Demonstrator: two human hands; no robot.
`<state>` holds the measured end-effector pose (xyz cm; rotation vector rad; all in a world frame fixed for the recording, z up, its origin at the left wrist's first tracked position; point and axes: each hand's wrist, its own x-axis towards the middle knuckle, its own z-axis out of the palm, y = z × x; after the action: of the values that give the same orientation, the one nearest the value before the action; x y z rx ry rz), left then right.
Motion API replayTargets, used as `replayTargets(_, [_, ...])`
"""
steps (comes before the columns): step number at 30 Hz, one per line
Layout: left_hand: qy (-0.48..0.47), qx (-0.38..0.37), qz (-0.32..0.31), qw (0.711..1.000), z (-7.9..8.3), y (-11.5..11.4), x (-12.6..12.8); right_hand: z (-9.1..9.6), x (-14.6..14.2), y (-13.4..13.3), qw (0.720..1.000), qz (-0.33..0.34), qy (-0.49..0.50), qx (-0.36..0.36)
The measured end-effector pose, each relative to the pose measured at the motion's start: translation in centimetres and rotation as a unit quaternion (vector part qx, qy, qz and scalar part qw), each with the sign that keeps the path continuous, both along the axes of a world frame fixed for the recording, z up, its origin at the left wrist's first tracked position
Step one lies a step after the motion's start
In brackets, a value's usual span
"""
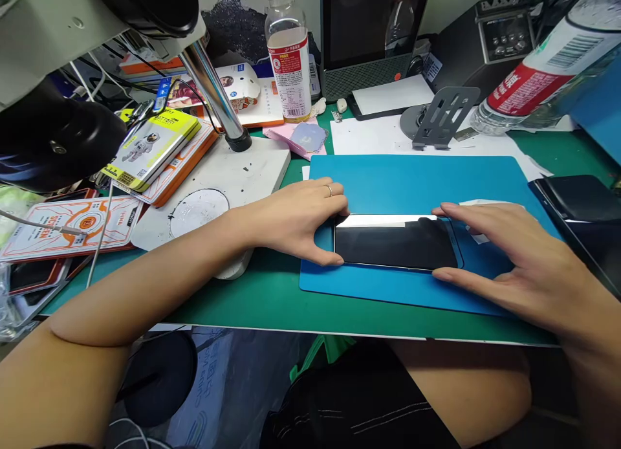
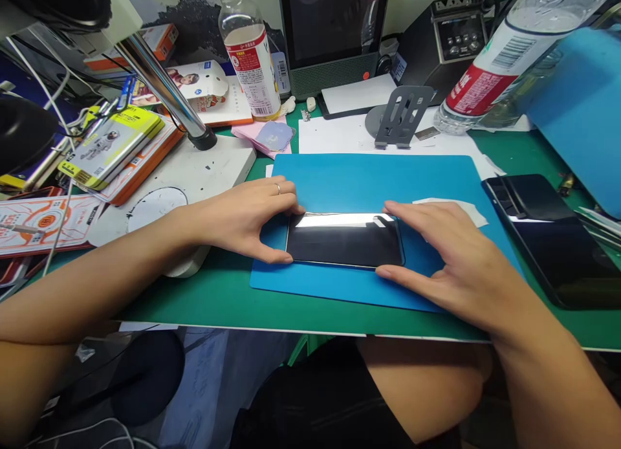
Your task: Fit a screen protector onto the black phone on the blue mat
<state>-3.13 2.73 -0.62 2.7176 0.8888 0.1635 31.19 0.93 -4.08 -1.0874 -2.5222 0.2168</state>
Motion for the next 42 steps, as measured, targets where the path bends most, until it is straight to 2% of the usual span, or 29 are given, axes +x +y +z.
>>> replayTargets(8, [0.0,-0.001,0.004,1.0,0.0,-0.1,0.0,0.1,0.0,0.1,1.0,0.011,0.003,0.008])
replayTargets(14, [-0.007,-0.003,0.012,1.0,-0.4,-0.2,-0.1,0.6,-0.1,-0.4,1.0,0.014,0.014,-0.019])
replayTargets(21, [0.009,-0.004,-0.007,1.0,-0.2,-0.3,0.1,1.0,-0.3,-0.7,1.0,-0.002,0.005,-0.027])
replayTargets(29, [0.0,-0.043,-0.002,0.999,-0.1,0.0,0.1,0.8,-0.3,-0.6,0.999,-0.001,0.005,-0.036])
replayTargets(42, [-0.008,-0.038,0.003,0.999,-0.2,0.0,0.2,0.8,-0.3,-0.5,1.0,-0.004,0.003,-0.028])
